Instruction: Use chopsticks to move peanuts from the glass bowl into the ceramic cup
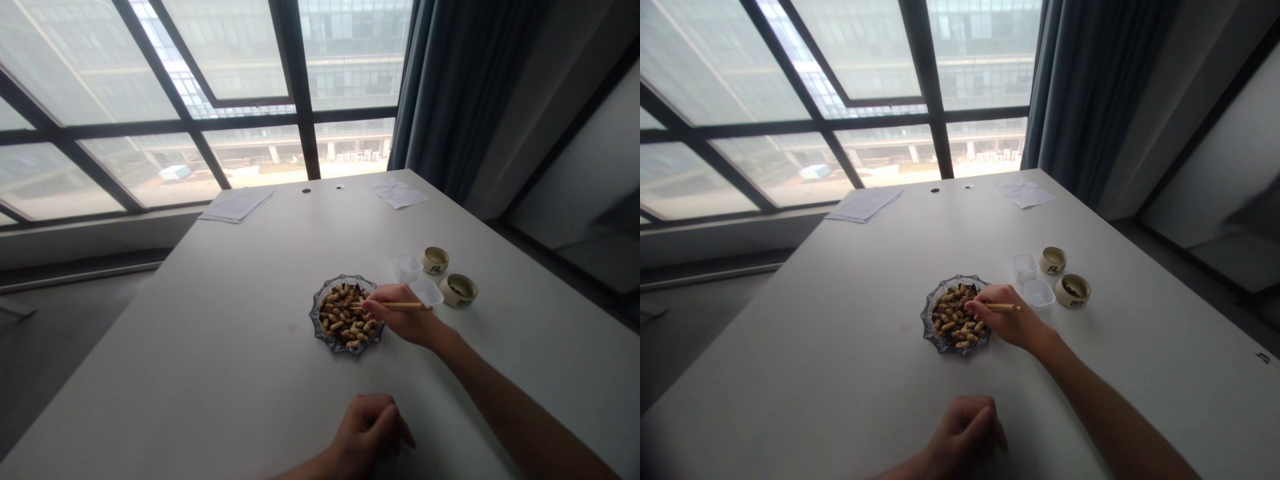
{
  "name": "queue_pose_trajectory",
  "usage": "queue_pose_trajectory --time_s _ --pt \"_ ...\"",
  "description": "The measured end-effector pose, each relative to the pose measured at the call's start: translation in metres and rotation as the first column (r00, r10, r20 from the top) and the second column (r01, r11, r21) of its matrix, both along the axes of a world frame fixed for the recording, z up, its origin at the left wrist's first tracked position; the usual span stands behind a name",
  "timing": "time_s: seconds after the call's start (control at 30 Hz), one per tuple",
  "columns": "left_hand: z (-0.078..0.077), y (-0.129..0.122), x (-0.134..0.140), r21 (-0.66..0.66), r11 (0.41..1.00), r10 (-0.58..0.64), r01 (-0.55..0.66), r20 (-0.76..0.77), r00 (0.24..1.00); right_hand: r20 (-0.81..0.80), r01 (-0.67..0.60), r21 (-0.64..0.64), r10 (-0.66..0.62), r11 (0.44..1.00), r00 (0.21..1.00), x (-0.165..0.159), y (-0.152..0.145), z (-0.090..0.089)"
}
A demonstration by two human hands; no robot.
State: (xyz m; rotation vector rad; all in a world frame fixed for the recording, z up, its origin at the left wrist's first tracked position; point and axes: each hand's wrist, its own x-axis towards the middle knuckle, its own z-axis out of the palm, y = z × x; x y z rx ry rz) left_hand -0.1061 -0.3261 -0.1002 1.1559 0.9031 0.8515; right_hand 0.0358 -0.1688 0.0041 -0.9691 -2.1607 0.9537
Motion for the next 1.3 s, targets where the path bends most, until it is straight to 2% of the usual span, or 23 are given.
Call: queue_pose_trajectory --time_s 0.17,0.37,0.73,1.0,1.2,1.3 --pt "-0.0018 -0.0001 -0.0001 0.007 1.0 0.002 -0.002 -0.009 1.0 -0.026 0.017 -0.019 -0.018 1.0 1.0 -0.0021 -0.0007 -0.0044" --pt "0.0006 0.0003 -0.0001 0.015 1.0 -0.007 0.007 -0.009 1.0 -0.026 0.07 -0.051 -0.071 0.996 0.997 -0.0014 -0.0028 0.0007" --pt "0.005 0.0019 -0.0013 0.016 1.0 -0.014 0.015 -0.036 0.999 -0.08 -0.007 -0.074 0.001 0.997 0.997 -0.0021 -0.0018 0.0004" --pt "0.0039 0.0013 -0.0002 0.017 1.0 -0.009 0.009 -0.046 0.999 -0.061 0.028 -0.098 -0.034 0.995 0.998 -0.0021 -0.0023 -0.0016" --pt "0.0027 0.0 0.0003 0.0 1.0 -0.006 0.006 -0.036 0.999 -0.071 0.036 -0.137 -0.046 0.99 0.996 0.0029 -0.0004 0.0032" --pt "0.0049 0.0006 0.0002 -0.001 1.0 -0.007 0.007 -0.037 0.999 -0.051 0.041 -0.116 -0.047 0.992 0.998 0.0042 0.0006 0.0053"
